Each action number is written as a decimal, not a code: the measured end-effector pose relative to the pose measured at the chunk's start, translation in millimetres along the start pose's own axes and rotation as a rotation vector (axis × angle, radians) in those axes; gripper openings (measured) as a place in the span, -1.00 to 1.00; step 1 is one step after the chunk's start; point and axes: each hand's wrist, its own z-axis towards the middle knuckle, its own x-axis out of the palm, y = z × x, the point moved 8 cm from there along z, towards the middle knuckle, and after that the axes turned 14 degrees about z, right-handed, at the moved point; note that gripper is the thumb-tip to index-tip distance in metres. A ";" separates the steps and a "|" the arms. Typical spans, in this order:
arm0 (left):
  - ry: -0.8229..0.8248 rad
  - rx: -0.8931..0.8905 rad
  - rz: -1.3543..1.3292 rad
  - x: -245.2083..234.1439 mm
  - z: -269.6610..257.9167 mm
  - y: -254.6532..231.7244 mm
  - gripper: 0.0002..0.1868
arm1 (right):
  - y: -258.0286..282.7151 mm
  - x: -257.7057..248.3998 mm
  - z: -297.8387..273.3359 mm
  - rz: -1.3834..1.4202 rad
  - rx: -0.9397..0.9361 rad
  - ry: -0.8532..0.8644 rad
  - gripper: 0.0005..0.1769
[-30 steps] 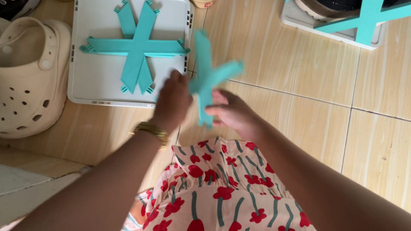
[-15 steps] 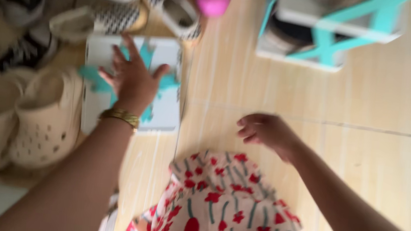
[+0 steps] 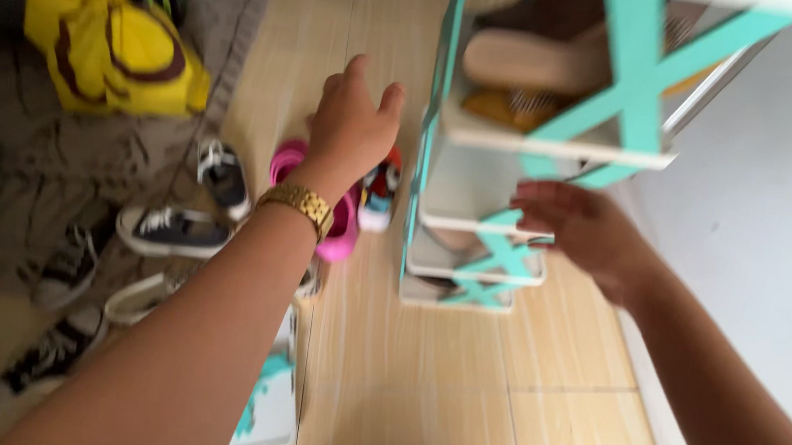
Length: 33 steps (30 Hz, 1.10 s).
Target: The person assembles a multi-tier shoe rack by hand, connecting teal cross-brace supports to white trays and stacking them vertically. They remove and reposition several pairs of shoes from the floor to make space and then place some shoes onto the completed rack.
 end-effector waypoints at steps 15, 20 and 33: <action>-0.007 0.095 -0.550 -10.3 91.1 -57.8 -0.52 | 180.0 46.2 84.5 0.929 -0.086 -0.155 -0.52; 0.154 -0.073 -0.577 5.1 79.3 -39.9 -0.47 | 176.9 42.2 99.0 0.934 -0.075 -0.099 -0.62; 0.123 0.267 -0.469 15.6 67.5 -99.9 -0.62 | 178.7 -88.3 55.9 0.380 -0.002 0.083 -0.77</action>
